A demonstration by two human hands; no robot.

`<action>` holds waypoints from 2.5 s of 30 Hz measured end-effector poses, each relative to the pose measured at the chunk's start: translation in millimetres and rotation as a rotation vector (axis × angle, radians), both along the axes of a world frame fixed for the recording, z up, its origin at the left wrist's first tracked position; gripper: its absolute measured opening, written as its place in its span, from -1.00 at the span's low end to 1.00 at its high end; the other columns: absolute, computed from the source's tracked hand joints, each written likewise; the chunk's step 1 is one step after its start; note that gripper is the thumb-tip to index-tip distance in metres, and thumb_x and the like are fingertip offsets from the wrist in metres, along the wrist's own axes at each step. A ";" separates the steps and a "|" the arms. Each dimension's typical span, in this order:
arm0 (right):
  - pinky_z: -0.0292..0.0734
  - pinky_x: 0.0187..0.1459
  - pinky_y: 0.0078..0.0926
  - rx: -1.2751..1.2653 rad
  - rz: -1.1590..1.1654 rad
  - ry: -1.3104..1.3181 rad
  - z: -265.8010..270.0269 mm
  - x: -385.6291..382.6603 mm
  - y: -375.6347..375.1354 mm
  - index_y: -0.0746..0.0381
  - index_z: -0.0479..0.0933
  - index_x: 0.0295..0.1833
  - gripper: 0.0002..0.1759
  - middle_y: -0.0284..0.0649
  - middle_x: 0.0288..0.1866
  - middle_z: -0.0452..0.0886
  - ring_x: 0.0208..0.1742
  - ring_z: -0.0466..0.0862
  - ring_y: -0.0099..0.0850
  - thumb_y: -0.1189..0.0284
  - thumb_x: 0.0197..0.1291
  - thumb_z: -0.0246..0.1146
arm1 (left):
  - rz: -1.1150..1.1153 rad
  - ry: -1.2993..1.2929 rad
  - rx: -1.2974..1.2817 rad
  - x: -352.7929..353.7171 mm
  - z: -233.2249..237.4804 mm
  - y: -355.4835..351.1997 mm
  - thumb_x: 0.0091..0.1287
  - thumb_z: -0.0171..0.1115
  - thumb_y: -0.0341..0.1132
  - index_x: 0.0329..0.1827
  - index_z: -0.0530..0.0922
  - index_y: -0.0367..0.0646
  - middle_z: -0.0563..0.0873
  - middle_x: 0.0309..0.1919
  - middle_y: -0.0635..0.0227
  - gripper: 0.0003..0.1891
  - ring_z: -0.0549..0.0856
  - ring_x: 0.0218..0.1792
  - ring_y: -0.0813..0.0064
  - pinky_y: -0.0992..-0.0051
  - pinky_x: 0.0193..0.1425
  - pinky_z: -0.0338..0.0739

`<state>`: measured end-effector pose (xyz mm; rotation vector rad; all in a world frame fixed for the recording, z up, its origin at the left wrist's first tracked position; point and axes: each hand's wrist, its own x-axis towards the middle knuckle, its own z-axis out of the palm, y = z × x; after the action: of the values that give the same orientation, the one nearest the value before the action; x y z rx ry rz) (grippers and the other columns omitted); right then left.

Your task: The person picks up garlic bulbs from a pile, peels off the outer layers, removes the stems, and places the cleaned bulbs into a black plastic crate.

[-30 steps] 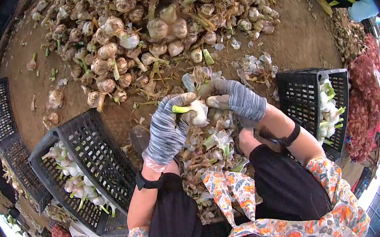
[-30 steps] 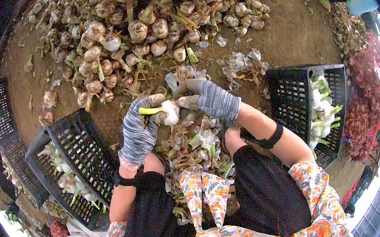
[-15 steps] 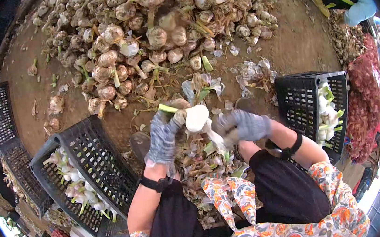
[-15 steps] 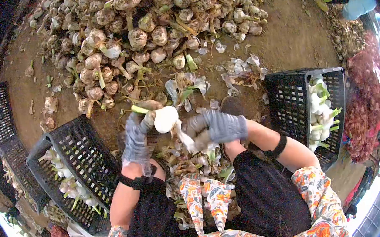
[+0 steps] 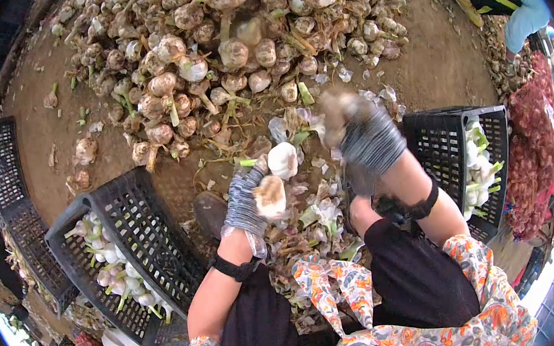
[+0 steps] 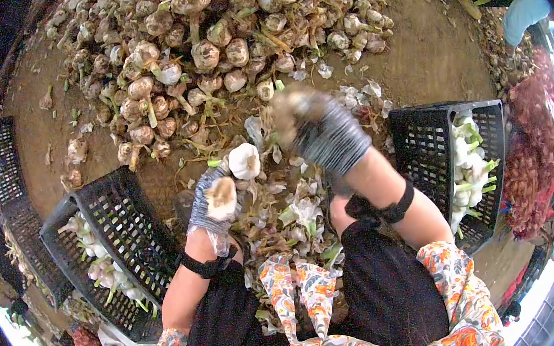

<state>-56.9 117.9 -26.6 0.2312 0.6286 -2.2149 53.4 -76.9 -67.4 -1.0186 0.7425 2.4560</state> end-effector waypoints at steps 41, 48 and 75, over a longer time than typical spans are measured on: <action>0.58 -0.12 -0.42 0.338 0.365 -0.074 -8.1 8.6 -52.5 0.20 0.43 0.14 -0.55 -0.28 -0.05 0.60 -0.10 0.62 -0.42 0.18 0.22 0.17 | -0.039 0.592 -0.633 -24.9 16.8 -16.8 -0.08 0.52 -0.30 0.34 0.16 -0.18 0.43 0.15 0.22 -0.09 0.46 0.14 0.42 0.42 0.21 0.40; 0.51 -0.23 -0.62 0.955 0.305 0.857 -17.1 5.2 -40.7 0.30 0.51 0.00 -0.61 -0.27 -0.19 0.59 -0.23 0.53 -0.62 0.23 0.20 0.21 | -0.159 0.616 -0.792 -15.2 25.7 4.6 -0.14 0.53 -0.40 0.31 0.24 -0.24 0.43 0.17 0.22 -0.11 0.45 0.15 0.43 0.42 0.22 0.40; 0.47 -0.12 -0.44 0.925 0.220 0.664 -8.2 26.8 -28.9 0.33 0.44 -0.08 -0.65 -0.22 -0.26 0.53 -0.19 0.53 -0.43 0.30 0.15 0.26 | -0.111 0.444 -0.641 -12.2 17.5 13.0 0.39 -0.08 0.04 0.09 0.39 -0.20 0.54 -0.04 0.30 -0.53 0.54 -0.03 0.49 0.47 0.10 0.43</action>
<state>-30.1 89.0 -34.8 -0.1278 1.9203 -1.6151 41.2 -64.0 -49.9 -0.5792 1.7556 2.4100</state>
